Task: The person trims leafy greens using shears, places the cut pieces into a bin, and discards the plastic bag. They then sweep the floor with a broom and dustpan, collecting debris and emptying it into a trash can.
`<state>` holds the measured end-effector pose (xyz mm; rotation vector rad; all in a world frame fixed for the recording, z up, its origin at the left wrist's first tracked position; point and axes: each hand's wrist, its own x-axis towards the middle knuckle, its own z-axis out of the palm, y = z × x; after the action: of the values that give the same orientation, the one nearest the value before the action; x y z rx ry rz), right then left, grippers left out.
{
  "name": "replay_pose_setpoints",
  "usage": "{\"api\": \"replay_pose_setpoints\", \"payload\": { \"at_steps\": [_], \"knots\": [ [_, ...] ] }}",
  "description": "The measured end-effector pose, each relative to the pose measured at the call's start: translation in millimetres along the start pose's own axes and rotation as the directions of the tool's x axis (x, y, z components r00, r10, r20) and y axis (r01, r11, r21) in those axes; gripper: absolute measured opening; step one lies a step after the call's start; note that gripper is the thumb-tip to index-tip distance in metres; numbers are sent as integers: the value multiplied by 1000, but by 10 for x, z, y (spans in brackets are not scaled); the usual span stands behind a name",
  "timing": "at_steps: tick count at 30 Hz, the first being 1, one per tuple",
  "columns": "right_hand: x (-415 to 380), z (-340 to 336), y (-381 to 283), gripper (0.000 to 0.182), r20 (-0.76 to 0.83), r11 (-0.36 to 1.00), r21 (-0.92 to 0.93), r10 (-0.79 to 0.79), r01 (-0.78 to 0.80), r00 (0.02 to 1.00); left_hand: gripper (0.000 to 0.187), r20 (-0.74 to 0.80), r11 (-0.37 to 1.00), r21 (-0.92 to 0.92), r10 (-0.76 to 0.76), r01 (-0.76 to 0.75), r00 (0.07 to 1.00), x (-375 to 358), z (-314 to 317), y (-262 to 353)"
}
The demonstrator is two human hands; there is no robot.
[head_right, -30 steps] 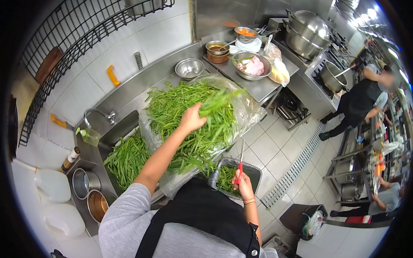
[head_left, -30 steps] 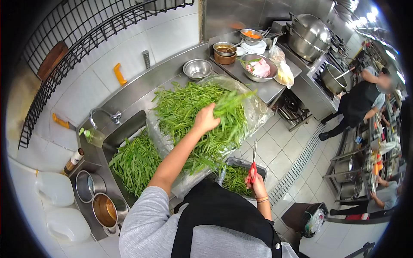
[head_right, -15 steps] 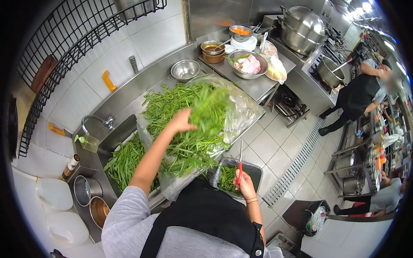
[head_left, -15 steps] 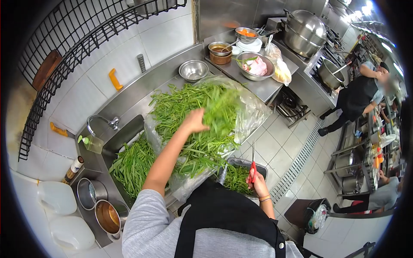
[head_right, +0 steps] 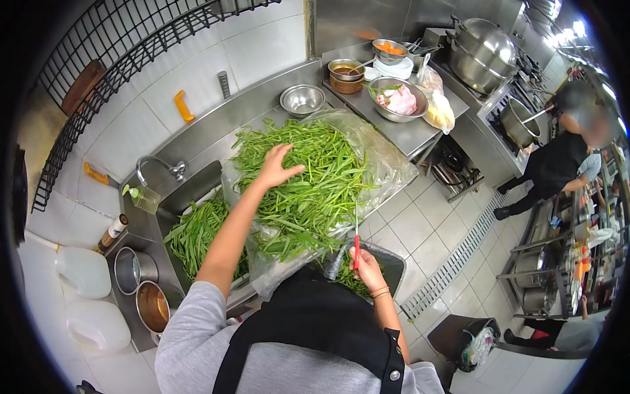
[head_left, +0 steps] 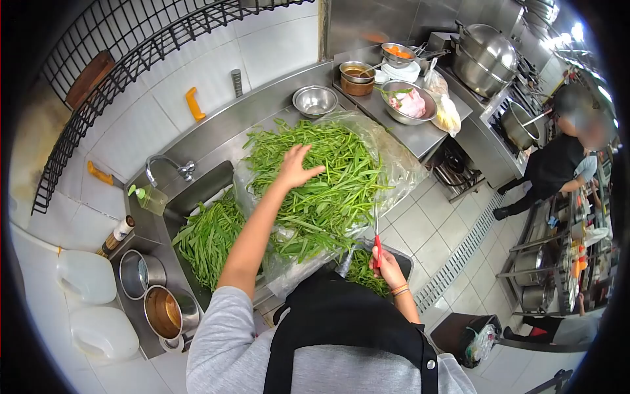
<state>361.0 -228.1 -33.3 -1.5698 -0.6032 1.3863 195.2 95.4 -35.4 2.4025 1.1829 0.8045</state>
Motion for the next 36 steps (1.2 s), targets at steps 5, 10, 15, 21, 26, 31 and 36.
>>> {"api": "replay_pose_setpoints", "payload": {
  "at_steps": [5, 10, 15, 21, 26, 31, 36],
  "knots": [
    [-11, 58, 51, 39, 20, 999, -31, -31, 32, 999, 66, 475, 985, 94, -171, 144, 863, -202, 313, 362],
    [47, 69, 187, 43, -77, 988, -155, 12, -24, 997, 48, 406, 990, 127, 12, -70, 914, -808, 481, 858],
    [60, 68, 254, 44, -92, 970, -243, -55, 32, 994, 31, 601, 976, 106, -215, 190, 770, -54, -354, 937],
    [-14, 57, 314, 44, -141, 969, -241, -82, 46, 987, 27, 205, 986, 166, -19, -16, 978, 269, 476, -220],
    [18, -44, 350, 51, -406, 988, -155, -74, 12, 911, 37, 106, 904, -47, -419, 426, 902, 239, 431, -234],
    [457, -57, 148, 65, -364, 984, -140, 55, -113, 930, 52, 274, 872, 450, -340, 193, 899, 314, 431, -200],
    [557, 255, -83, 62, -185, 976, -179, 87, -120, 979, 42, 283, 954, 90, -299, 285, 911, 599, -200, 11]
  ]
}}
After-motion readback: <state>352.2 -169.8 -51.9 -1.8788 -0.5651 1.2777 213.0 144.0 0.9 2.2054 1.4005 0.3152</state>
